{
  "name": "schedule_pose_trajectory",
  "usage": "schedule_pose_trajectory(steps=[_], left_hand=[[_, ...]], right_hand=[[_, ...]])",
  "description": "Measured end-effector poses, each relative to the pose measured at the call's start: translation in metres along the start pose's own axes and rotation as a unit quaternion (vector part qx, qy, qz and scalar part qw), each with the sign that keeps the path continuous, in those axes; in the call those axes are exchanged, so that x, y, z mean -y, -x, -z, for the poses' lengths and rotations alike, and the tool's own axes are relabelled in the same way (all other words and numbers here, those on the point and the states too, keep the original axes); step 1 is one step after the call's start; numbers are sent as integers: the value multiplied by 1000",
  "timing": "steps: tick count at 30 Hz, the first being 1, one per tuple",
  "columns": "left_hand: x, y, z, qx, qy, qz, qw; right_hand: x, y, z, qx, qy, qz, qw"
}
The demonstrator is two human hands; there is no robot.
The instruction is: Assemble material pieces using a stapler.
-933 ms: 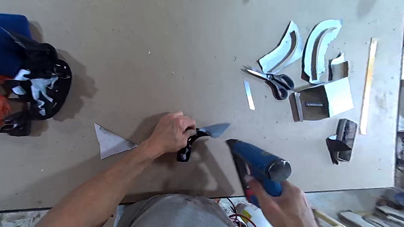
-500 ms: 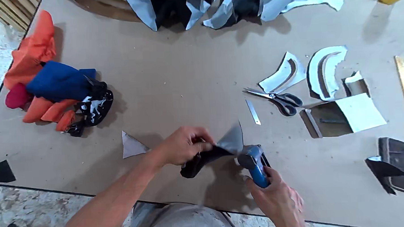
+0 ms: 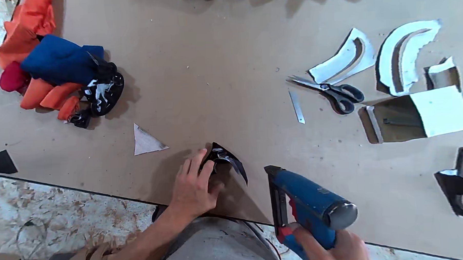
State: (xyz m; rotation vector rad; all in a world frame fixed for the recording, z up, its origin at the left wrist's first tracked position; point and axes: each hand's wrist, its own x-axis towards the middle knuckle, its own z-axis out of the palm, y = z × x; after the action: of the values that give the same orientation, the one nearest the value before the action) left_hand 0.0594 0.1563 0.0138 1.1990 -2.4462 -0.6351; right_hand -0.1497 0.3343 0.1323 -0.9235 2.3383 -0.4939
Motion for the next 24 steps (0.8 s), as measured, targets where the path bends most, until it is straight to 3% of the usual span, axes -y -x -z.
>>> schedule_pose_trajectory(steps=[5, 9, 15, 20, 24], left_hand=[[8, 2, -25, -96, 78, 48, 991], [8, 1, -17, -87, 178, 121, 973], [23, -4, -21, -98, 185, 67, 976], [27, -5, -20, -90, 212, 82, 970], [29, -11, -7, -28, 251, 110, 961]], right_hand=[[26, -1, -10, 40, 49, 79, 995], [41, -7, -22, 56, 80, 134, 986], [57, -24, -45, 41, 127, 189, 973], [67, -34, -52, 61, 157, 178, 970], [74, -39, -56, 90, 170, 152, 970]])
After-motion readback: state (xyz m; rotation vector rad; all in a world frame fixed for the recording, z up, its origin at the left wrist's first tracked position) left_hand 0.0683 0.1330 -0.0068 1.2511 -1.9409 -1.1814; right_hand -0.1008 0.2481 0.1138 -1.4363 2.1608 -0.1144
